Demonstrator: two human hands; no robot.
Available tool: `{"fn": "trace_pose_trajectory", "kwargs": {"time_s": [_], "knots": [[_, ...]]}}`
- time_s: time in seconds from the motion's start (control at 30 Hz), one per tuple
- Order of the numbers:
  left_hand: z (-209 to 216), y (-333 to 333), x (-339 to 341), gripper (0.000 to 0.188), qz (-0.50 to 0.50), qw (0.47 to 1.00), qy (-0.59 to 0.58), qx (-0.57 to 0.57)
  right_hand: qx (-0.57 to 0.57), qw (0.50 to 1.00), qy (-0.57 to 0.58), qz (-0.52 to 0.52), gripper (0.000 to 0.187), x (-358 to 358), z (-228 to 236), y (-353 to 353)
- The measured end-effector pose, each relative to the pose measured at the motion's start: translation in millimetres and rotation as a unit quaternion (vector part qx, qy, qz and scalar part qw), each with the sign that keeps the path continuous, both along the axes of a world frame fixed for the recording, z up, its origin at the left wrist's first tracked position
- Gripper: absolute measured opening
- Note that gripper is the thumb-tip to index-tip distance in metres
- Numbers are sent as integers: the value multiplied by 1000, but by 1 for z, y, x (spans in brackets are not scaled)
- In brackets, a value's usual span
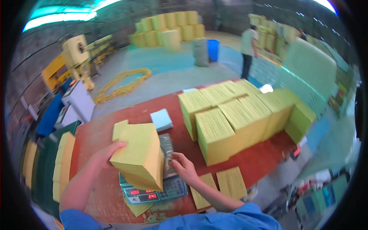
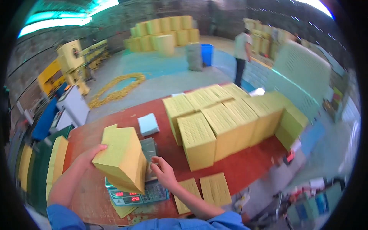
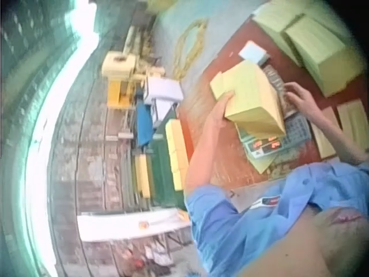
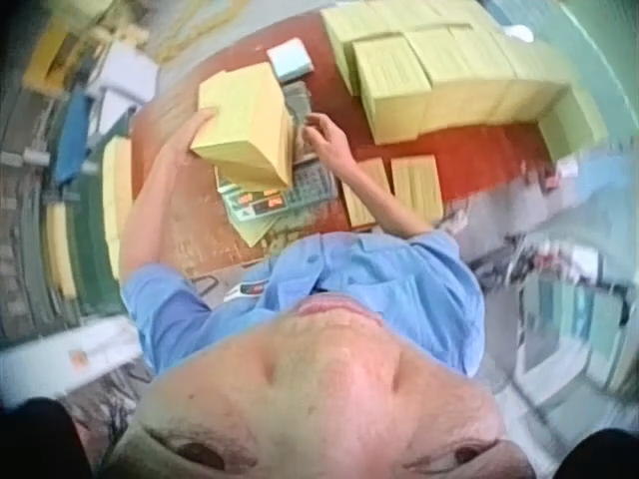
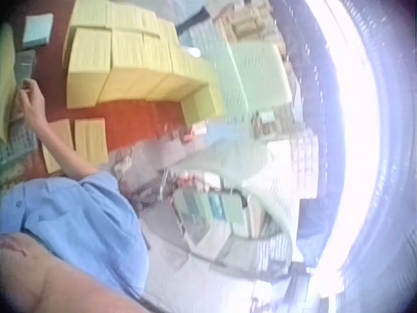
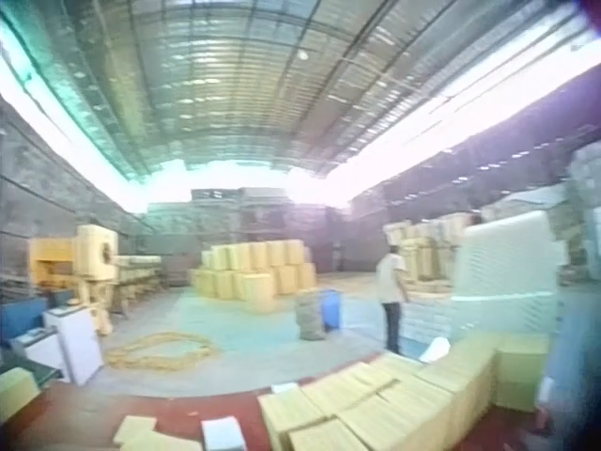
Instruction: Weighing and stacking yellow sponge-like pads in an industrial facility.
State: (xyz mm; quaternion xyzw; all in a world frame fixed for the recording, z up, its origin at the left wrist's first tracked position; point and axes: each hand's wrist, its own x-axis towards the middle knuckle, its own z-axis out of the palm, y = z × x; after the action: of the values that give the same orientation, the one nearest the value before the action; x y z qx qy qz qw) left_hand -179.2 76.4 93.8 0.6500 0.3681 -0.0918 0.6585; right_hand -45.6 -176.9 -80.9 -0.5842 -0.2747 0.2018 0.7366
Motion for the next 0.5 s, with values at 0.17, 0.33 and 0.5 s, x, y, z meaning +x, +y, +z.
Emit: {"fn": "trace_pose_trajectory", "kwargs": {"time_s": [0.17, 0.33, 0.5], "knots": [[-11, 13, 1, 55, 24, 998, -49, 9, -149, 982, 104, 51, 31, -52, -18, -39], [-19, 12, -1, 55, -72, 987, -111, -92, 41, 905, 387, 173, 47, -81, -27, -10], [-25, -19, -6, 58, -107, 979, -146, -96, 99, 900, 398, 146, 50, -102, -38, -19]]}}
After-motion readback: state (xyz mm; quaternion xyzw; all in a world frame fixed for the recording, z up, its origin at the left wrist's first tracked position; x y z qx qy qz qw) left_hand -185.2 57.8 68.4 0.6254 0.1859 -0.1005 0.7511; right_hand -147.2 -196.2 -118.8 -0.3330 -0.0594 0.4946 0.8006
